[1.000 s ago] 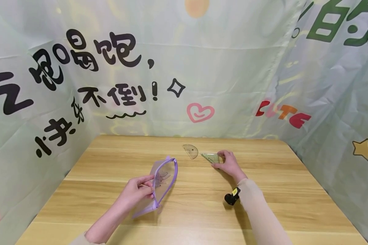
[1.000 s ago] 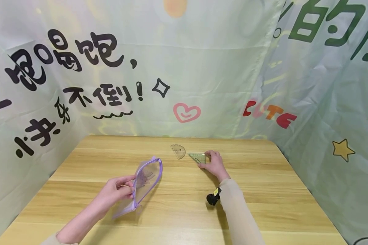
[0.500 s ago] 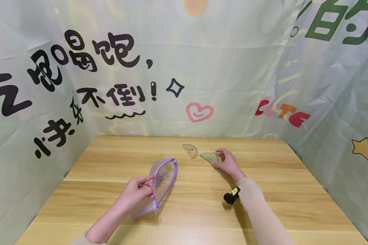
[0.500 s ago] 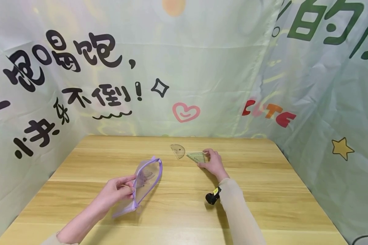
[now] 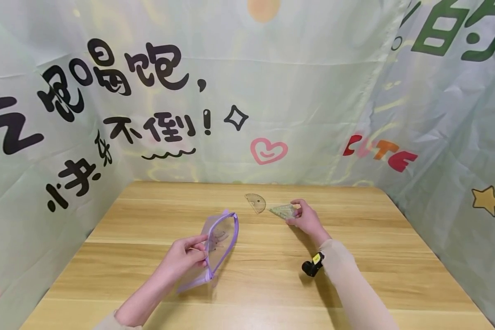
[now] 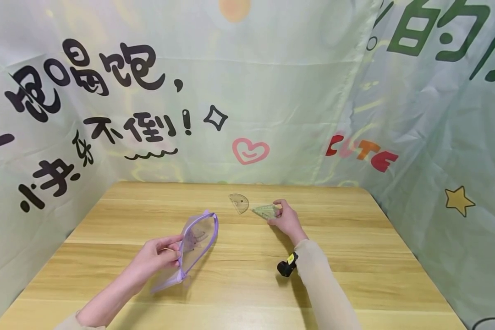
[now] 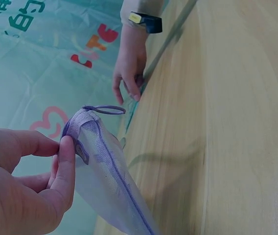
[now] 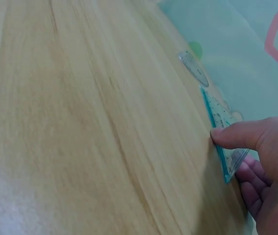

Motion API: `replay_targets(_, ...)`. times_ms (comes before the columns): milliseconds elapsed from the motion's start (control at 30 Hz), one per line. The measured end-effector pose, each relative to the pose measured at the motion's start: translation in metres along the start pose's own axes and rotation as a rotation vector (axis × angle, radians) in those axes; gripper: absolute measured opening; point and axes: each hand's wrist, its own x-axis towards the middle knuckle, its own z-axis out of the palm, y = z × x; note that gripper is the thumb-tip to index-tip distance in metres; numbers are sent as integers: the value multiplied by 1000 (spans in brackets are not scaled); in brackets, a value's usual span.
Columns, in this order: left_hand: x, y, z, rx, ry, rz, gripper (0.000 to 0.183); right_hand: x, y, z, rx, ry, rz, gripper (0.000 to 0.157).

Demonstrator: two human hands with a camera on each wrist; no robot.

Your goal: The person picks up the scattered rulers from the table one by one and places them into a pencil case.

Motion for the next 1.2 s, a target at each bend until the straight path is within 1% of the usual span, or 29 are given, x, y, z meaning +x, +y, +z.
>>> replay_targets(300,0,1,1,-3,5,1,58,-4,-3,-3,-38,-4,2,65)
replay_targets(500,0,1,0,-2,-3,5,58,-6,-5,-4,-39,-15,1,67)
replay_targets(667,0,1,0,3,5,4,57,-8,-8,-6,-35,-26,-9,67)
replay_targets(1033,-1,1,0,-3,-5,11,57,-11,-14,-7,9,-17,-7,59)
replay_targets(1200,-1,1,0,-3,-3,15,57,-12,-15,-7,4,-12,-18,57)
